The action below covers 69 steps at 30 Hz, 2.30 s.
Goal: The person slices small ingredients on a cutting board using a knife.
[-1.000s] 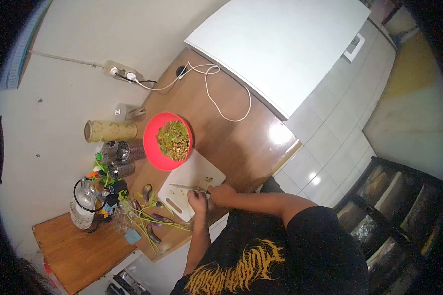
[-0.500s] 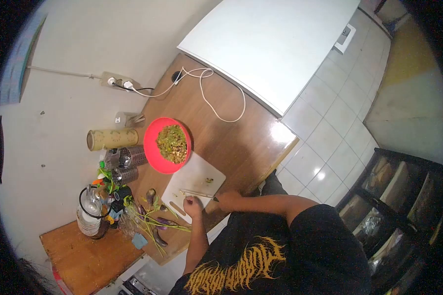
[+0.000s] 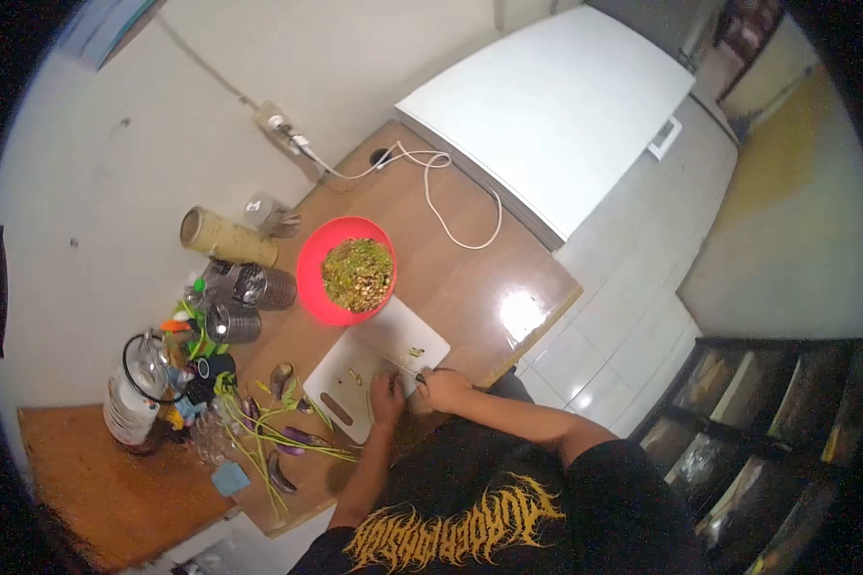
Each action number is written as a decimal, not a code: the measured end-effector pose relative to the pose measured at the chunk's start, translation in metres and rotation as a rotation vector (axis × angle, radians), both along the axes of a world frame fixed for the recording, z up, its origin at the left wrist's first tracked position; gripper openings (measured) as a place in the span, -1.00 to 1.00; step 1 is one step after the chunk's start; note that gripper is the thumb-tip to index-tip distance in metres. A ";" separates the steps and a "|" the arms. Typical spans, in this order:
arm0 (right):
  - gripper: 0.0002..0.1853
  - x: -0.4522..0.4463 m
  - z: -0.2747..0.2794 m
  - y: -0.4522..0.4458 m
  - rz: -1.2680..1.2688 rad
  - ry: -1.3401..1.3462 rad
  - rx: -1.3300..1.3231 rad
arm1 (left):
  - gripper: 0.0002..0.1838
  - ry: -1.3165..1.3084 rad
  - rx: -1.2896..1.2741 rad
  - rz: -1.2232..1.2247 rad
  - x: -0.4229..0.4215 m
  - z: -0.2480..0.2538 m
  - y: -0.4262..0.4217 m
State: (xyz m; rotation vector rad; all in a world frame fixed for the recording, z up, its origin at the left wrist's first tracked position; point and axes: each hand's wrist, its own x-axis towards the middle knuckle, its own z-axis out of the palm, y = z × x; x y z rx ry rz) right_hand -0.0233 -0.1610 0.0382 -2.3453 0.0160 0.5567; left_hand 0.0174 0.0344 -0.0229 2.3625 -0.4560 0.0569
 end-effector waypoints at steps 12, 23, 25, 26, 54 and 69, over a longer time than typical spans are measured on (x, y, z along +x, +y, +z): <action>-0.49 -0.008 0.016 0.035 0.086 0.167 -0.084 | -0.92 0.152 -0.226 0.154 -0.001 -0.006 0.008; -0.48 -0.005 -0.008 0.055 0.035 0.155 -0.115 | -0.94 0.105 -0.169 0.129 0.002 -0.008 0.015; -0.52 0.003 -0.009 0.057 0.017 0.160 -0.139 | -0.94 0.119 -0.146 0.122 0.002 -0.006 0.015; -0.52 0.006 -0.010 0.057 0.017 0.156 -0.146 | -0.94 0.116 -0.153 0.122 0.002 -0.005 0.015; -0.53 0.003 -0.019 0.063 -0.010 0.134 -0.075 | -0.93 0.064 -0.247 0.062 0.002 -0.006 0.021; -0.58 -0.013 -0.006 0.034 -0.039 -0.037 -0.178 | -0.74 0.578 -0.740 0.369 -0.013 -0.036 0.016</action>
